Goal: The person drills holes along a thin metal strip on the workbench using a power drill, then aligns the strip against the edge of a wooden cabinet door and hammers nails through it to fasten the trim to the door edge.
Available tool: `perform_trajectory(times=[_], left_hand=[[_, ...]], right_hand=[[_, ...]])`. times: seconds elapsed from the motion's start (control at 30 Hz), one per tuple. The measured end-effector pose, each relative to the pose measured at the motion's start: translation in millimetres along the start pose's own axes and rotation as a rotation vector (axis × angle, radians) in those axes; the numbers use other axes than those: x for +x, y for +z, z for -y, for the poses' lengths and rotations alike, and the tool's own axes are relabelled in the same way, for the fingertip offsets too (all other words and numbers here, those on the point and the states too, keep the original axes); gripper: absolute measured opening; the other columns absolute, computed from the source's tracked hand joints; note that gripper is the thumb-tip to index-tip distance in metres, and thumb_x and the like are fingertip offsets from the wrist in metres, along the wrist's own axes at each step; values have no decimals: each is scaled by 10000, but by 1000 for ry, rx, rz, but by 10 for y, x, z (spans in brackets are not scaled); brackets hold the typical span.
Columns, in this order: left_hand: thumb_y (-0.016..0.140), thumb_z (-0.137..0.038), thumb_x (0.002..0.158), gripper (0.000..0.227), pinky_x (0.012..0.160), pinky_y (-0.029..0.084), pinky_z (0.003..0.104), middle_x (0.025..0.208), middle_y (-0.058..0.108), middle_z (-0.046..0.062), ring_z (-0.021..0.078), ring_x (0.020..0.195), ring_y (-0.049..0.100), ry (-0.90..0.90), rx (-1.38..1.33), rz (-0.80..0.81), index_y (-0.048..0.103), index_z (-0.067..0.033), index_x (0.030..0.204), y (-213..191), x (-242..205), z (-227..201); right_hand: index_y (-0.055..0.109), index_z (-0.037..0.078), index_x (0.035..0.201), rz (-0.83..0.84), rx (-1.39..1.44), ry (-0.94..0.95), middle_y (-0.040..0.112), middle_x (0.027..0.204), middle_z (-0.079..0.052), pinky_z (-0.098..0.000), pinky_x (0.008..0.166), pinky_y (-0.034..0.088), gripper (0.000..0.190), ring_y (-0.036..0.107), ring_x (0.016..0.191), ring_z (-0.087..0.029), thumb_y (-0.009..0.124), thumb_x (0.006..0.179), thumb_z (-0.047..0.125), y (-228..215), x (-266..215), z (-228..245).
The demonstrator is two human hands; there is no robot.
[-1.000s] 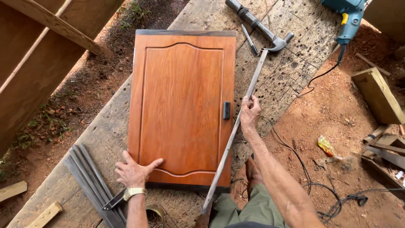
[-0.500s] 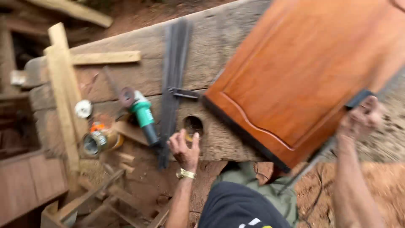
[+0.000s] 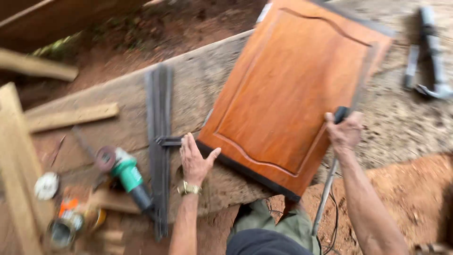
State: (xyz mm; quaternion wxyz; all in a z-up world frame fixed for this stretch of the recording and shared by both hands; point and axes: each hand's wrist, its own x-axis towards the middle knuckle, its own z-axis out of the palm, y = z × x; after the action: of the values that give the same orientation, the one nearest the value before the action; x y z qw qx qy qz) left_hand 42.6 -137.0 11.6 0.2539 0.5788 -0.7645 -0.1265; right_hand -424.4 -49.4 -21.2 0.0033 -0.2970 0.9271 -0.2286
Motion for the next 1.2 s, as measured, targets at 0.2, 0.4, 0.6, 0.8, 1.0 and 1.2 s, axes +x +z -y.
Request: perform_trajectory(times=[0.2, 0.4, 0.6, 0.8, 1.0, 1.2], left_hand=[[870, -646, 619, 1188, 1087, 412, 529, 1300, 606, 295, 458, 1230, 549, -193, 80, 177, 410, 55, 1461, 473, 260, -461], [897, -664, 567, 1322, 1004, 438, 585, 1318, 540, 372, 507, 1230, 510, -267, 175, 264, 301, 84, 1480, 468, -266, -525], [826, -699, 640, 1211, 908, 518, 530, 1237, 577, 301, 433, 1150, 568, -236, 368, 442, 358, 23, 1492, 257, -654, -567], [830, -509, 759, 700, 893, 520, 514, 1130, 665, 171, 369, 1100, 638, -169, 365, 86, 617, -68, 1259, -44, -1194, -16], [772, -253, 782, 412, 806, 525, 492, 984, 704, 130, 329, 932, 692, -32, 305, 144, 710, -44, 1131, 255, -1459, 676], [759, -154, 812, 150, 661, 539, 420, 774, 653, 137, 302, 691, 648, 13, 88, 15, 741, -39, 908, 392, -1425, 1461]], right_hand=[[588, -27, 1037, 61, 32, -17, 673, 823, -210, -487, 603, 567, 454, 694, 703, -362, 808, 845, 321, -105, 151, -86], [603, -6, 1057, 124, 154, 54, 670, 776, -116, -337, 479, 555, 352, 649, 578, -198, 768, 844, 220, -22, 76, -427], [546, 9, 1112, 194, 218, 121, 571, 734, -61, -269, 383, 466, 410, 547, 489, -132, 736, 895, 300, -524, -214, -450], [491, 109, 1144, -37, 149, -52, 459, 854, -10, -227, 352, 366, 254, 440, 585, -87, 397, 1133, 344, -118, -52, -1197], [582, 137, 1097, 77, 480, 368, 536, 784, -3, -306, 463, 419, 303, 495, 612, -124, 419, 1102, 393, -102, 430, -886], [659, 93, 998, 73, 496, 221, 624, 806, -31, -351, 660, 497, 344, 584, 734, -140, 553, 1071, 412, -23, 750, -899]])
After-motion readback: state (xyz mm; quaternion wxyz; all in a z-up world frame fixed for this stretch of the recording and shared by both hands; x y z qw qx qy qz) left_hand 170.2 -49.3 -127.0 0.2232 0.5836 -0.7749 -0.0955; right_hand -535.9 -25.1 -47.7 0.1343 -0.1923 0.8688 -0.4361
